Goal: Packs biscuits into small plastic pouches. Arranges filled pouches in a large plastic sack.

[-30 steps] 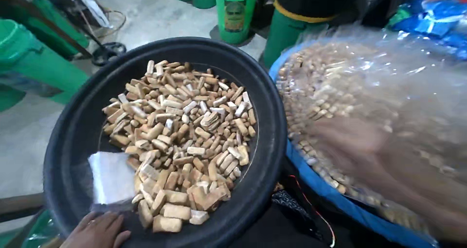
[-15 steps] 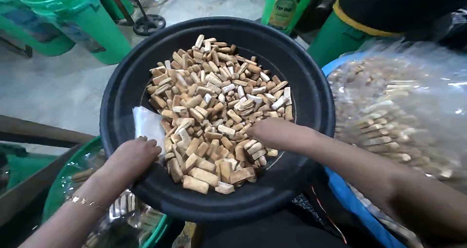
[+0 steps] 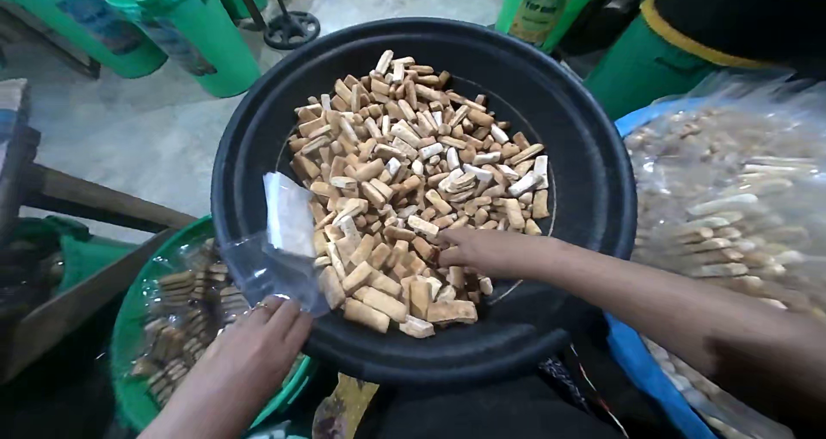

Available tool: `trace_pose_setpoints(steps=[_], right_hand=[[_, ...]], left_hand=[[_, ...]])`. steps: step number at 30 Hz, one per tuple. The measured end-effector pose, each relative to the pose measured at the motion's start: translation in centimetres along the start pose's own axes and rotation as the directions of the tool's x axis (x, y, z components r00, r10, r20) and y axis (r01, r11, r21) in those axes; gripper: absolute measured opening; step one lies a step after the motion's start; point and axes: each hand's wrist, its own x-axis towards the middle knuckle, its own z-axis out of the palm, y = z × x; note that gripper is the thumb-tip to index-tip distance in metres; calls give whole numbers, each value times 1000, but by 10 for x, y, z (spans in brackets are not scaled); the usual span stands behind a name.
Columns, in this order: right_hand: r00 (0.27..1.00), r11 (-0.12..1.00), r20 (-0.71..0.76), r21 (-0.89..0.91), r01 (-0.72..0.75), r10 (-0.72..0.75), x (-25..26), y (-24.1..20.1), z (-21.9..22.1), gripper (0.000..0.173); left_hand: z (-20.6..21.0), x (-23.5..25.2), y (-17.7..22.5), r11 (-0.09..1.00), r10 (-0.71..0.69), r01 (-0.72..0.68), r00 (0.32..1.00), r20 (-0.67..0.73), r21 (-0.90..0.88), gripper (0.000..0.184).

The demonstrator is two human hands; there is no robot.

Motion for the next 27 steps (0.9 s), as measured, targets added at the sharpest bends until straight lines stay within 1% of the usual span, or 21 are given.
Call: trace_pose_setpoints(steps=[3, 4, 5, 6, 7, 8, 10, 11, 12, 13, 14, 15, 16, 17, 19, 20, 22, 23, 24, 26, 27], right_hand=[[992, 987, -29, -97, -127, 125, -5, -2, -8, 39], [992, 984, -77, -139, -114, 104, -7, -2, -9, 37], [988, 983, -151, -180, -42, 15, -7, 1, -7, 32], [971, 972, -208, -223, 69, -116, -4, 5, -4, 25], [941, 946, -228, -264, 189, -252, 0, 9, -1, 20], [917, 913, -192, -292, 286, -349, 7, 13, 0, 22], [885, 854, -88, -323, 409, -457, 24, 18, 3, 22], [864, 827, -68, -337, 450, -498, 32, 21, 4, 20], [846, 805, -64, -351, 478, -530, 38, 24, 4, 19], [830, 795, -86, -357, 491, -552, 40, 25, 4, 20], [821, 803, -136, -347, 485, -555, 40, 26, 2, 19], [825, 834, -209, -318, 451, -526, 37, 26, 0, 15], [864, 899, -264, -212, 382, -429, 30, 23, -7, 18], [912, 957, -291, -83, 277, -289, 21, 22, -15, 25], [956, 995, -292, 88, 48, -20, 8, 31, -23, 36], [962, 992, -263, 114, -50, 78, 3, 40, -21, 35], [961, 977, -175, 73, -202, 212, -8, 55, -16, 34], [955, 963, -122, 31, -267, 269, -14, 58, -14, 34], [944, 945, -72, -29, -326, 323, -20, 59, -13, 35], [911, 901, -3, -152, -407, 412, -28, 49, -12, 33], [897, 885, 5, -167, -435, 442, -31, 39, -14, 33]], left_hand=[[9, -4, 4, 996, -81, 78, 993, -80, -40, 15], [13, -5, 6, 991, -116, 107, 988, -106, -86, 6], [18, -5, 8, 982, -150, 130, 978, -144, -136, 7], [22, -4, 10, 967, -191, 155, 966, -174, -202, 17], [25, -3, 12, 943, -244, 187, 951, -189, -274, 26], [26, -2, 13, 908, -304, 224, 934, -188, -355, 33], [28, 0, 13, 795, -425, 294, 894, -141, -531, 46], [28, 1, 12, 715, -476, 314, 873, -107, -625, 49], [27, 1, 11, 594, -526, 322, 849, -54, -737, 46], [25, 0, 9, 442, -566, 314, 824, 11, -840, 41], [24, -1, 8, 294, -584, 293, 809, 72, -910, 37], [24, -4, 5, 206, -588, 268, 803, 100, -941, 36], [24, -7, 2, 173, -590, 249, 801, 103, -953, 34], [23, -10, -1, 166, -598, 239, 796, 95, -957, 31], [20, -11, -4, 188, -654, 239, 754, 60, -952, 22], [17, -8, -3, 214, -691, 251, 722, 35, -944, 18], [13, 4, -1, 324, -728, 271, 683, -56, -906, 12], [13, 12, 1, 421, -715, 290, 689, -118, -859, 6], [12, 22, 3, 540, -675, 314, 716, -178, -781, 3], [7, 46, 9, 749, -514, 286, 820, -251, -598, 24], [4, 61, 12, 815, -415, 239, 876, -245, -528, 30]])
